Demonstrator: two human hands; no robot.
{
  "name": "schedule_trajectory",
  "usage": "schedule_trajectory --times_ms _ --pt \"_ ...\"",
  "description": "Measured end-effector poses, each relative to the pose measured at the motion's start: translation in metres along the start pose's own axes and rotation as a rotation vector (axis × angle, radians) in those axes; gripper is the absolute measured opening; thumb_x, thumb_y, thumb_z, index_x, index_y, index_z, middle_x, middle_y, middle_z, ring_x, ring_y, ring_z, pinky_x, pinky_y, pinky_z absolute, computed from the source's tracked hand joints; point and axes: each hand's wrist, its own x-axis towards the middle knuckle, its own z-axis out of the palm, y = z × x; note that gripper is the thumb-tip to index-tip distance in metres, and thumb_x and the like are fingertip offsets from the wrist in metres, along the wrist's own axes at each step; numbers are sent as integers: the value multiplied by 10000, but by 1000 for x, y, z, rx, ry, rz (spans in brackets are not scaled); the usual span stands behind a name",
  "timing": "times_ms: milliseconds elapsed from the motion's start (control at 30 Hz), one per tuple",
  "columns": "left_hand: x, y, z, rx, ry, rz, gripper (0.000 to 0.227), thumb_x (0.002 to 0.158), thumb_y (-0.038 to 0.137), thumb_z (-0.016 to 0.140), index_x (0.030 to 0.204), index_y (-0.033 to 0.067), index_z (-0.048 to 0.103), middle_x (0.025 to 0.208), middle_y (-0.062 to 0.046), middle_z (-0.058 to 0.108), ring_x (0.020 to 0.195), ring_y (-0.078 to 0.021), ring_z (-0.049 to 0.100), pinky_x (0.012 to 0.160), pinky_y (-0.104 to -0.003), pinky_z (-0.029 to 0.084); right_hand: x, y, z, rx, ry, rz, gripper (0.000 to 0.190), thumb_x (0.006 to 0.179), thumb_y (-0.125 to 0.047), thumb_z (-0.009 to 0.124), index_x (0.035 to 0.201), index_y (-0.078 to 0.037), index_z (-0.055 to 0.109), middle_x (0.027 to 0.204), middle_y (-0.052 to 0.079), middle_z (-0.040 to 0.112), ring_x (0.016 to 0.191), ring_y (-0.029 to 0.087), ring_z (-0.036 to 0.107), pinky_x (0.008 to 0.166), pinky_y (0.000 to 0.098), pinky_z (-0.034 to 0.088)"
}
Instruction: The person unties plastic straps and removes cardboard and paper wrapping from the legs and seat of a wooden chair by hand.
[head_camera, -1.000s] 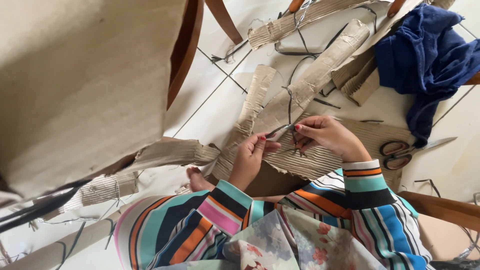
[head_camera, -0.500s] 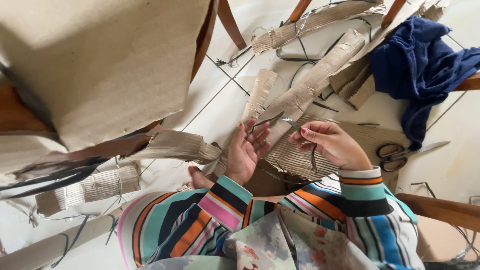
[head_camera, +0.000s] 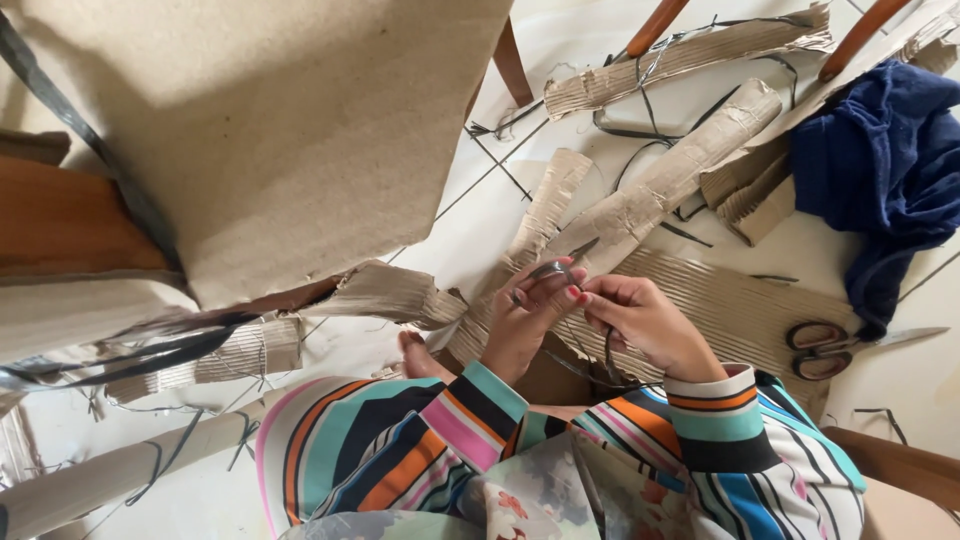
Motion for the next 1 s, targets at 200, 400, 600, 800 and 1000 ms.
schedule_trajectory --times_ms 200,400,600,800,1000 --pt "3 -2 -2 97 140 50 239 926 79 779 1138 -26 743 950 -221 772 829 -286 772 753 -417 671 -8 -16 4 -201 -115 -88 135 921 -67 708 973 38 776 640 152 699 535 132 570 418 235 483" --pt "7 16 -5 94 252 191 184 986 130 706 1103 -1 760 975 -186 791 973 -258 766 934 -392 623 2 -11 -15 -436 -219 35 144 909 -65 694 889 54 772 658 165 761 536 151 585 471 240 490" --pt "10 20 -5 -22 340 197 205 1010 151 664 1130 8 750 1025 -179 780 995 -248 754 948 -399 615 14 1 -34 -697 -67 52 158 861 -68 670 836 -13 816 632 114 746 542 165 583 498 275 473" --pt "7 35 -7 -114 319 148 540 1044 310 581 1472 15 437 1379 -130 656 1249 -200 620 1035 -333 507 13 -3 -35 -603 62 -14 172 916 -112 684 892 18 793 663 117 730 571 164 595 540 266 483" --pt "7 -30 -16 19 -29 -143 618 986 169 717 1488 -47 430 1295 -136 635 1120 -130 612 1005 -262 515 11 3 -10 -659 88 -129 159 908 -63 653 958 -69 804 656 49 738 623 120 595 618 264 477"
